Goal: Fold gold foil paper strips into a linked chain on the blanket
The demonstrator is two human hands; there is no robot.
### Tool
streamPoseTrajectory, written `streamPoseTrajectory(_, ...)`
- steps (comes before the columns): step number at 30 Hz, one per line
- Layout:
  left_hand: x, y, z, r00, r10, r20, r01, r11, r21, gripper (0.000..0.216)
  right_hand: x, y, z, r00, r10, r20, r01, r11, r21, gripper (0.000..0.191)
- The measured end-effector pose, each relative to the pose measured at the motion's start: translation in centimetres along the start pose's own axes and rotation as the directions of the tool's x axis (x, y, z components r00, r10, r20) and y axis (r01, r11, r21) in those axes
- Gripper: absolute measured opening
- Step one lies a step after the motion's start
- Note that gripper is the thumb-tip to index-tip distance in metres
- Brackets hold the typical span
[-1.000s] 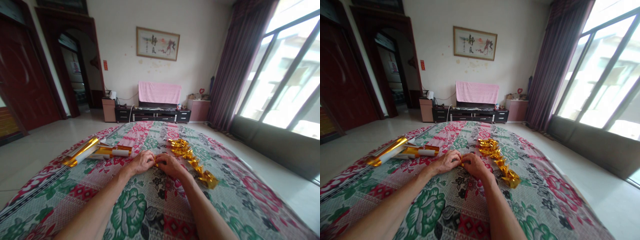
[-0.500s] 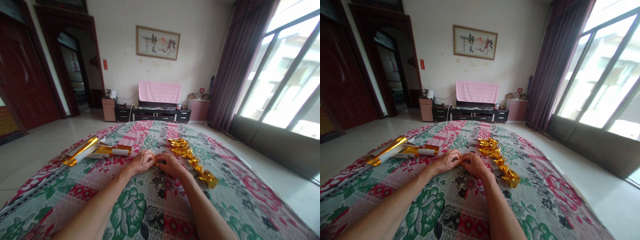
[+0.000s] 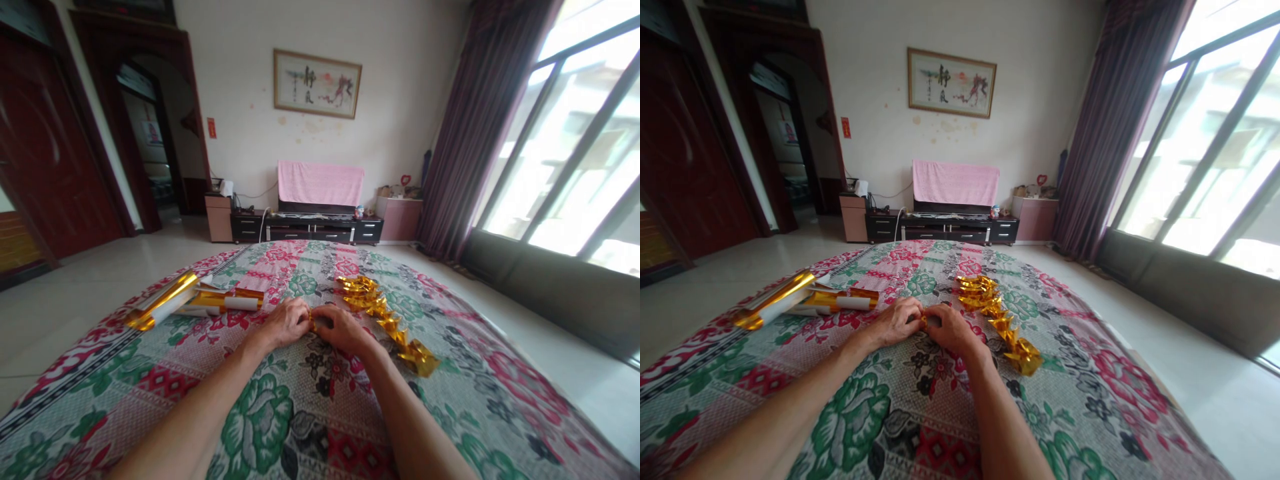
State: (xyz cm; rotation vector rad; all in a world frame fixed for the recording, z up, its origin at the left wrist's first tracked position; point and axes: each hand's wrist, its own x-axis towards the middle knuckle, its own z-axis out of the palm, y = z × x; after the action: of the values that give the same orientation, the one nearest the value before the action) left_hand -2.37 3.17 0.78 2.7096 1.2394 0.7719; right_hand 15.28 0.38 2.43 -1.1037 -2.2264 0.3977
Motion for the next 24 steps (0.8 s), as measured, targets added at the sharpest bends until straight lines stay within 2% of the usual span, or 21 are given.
streamPoseTrajectory(11,0.02,0.41,-0.12,1.000,-0.016,-0.010,0.016,1.000,0.016,0.010,-0.05,-0.05,0.02,1.000,0.013,0.004,-0.013,1.000,0.015,0.037)
streamPoseTrajectory(24,0.06,0.43,-0.03,1.000,-0.021,-0.020,0.021,1.000,0.003,0.010,-0.05,-0.25,-0.10,1.000,0.013,0.008,-0.013,1.000,0.014,0.037)
